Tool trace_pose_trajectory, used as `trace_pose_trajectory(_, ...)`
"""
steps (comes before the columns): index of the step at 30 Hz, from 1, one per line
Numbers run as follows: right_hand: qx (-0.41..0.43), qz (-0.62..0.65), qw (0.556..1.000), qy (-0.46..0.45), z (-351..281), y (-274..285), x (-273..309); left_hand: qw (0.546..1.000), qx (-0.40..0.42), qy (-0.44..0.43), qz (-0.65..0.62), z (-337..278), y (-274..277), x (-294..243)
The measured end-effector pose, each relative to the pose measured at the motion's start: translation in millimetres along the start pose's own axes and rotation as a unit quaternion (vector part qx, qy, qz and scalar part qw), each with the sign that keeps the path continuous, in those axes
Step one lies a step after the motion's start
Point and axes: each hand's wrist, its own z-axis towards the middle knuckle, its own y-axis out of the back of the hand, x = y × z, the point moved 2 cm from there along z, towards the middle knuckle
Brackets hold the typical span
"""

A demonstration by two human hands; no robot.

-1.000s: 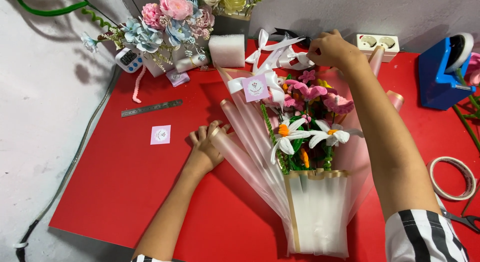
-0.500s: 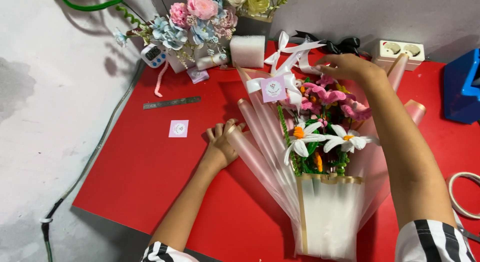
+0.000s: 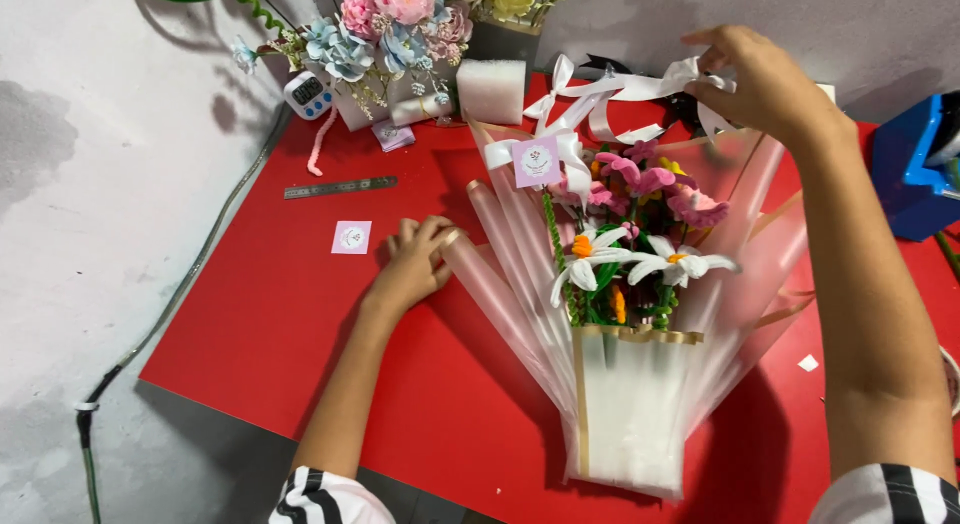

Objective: Finishing a flower bouquet by wrapping the stems with tape and tying a decorative white ribbon.

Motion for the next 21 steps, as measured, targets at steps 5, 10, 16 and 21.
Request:
trace_pose_trajectory(5,-0.061,0.052,0.996,0.044,-103,79,81,0.969,-0.146,0.009,0.2,-51,88,-55)
trace_pose_trajectory(10,-0.112,0.1,0.983,0.106,-191,87,108,0.949,-0.257,-0.114,0.146,-43,142,-168)
trace_pose_trajectory(16,-0.196,0.061,0.96,0.192,-223,72,124,0.923,-0.051,-0.352,-0.147,10,122,-269)
trace_pose_trajectory(21,-0.197,0.05,0.953,0.226,-229,65,124,0.887,-0.052,-0.439,-0.134,15,99,-299)
